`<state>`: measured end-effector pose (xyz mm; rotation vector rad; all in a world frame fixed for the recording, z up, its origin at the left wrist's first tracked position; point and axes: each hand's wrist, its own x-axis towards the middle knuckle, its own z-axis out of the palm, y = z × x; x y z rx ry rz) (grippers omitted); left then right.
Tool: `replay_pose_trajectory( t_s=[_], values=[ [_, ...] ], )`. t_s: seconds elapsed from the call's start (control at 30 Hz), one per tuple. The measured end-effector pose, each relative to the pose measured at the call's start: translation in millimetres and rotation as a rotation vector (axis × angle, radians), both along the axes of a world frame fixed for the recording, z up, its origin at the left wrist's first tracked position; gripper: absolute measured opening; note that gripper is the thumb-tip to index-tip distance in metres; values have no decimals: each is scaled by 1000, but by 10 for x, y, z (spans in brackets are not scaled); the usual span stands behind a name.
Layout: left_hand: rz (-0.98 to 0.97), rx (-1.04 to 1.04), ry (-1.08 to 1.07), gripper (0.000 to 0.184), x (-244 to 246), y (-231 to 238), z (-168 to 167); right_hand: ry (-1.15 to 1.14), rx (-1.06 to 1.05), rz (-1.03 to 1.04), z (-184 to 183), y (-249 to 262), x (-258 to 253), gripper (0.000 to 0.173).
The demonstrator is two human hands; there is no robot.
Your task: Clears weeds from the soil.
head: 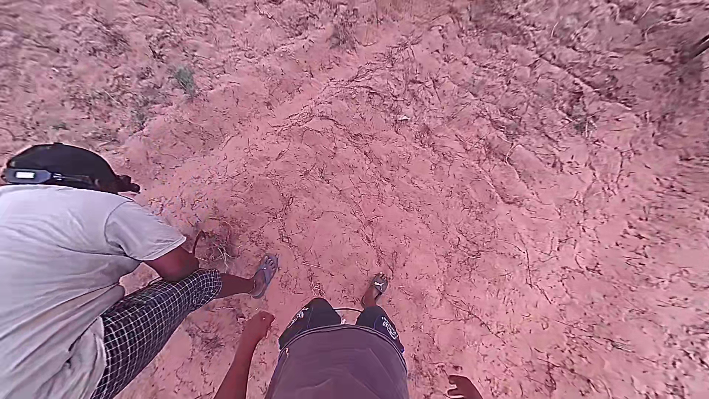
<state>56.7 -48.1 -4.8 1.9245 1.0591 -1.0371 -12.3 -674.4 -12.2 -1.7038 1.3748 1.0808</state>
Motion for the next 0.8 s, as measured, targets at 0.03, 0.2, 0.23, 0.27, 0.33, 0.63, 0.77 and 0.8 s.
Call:
replay_pose_trajectory(
  t_s=[0.03, 0.2, 0.23, 0.27, 0.33, 0.63, 0.77, 0.8],
  values=[
    [79, 24, -8, 40, 65, -12, 111, -74, -58, 53, 5, -228, 701, 41],
    [366, 87, -113, 37, 188, -381, 437, -516, -90, 327, 510, -553, 3880, 37],
    [399, 81, -106, 37, 238, -468, 427, -576, -76, 395, 641, -422, 4406, 36],
    [409, 68, -91, 37, 278, -561, 389, -628, -56, 452, 760, -261, 4852, 36],
    [405, 37, -55, 37, 400, -744, 192, -698, -16, 560, 976, 145, 5571, 36],
    [714, -45, -79, 56, 2167, -1518, -648, -444, 335, 1337, 556, 1702, 5675, 43],
    [1022, -63, -264, 58, 3290, -1958, -785, -76, 312, 1922, 561, 1778, 6022, 45],
    [1108, -85, -314, 56, 3585, -2121, -896, -68, 314, 1914, 559, 1760, 6282, 43]
  ],
)
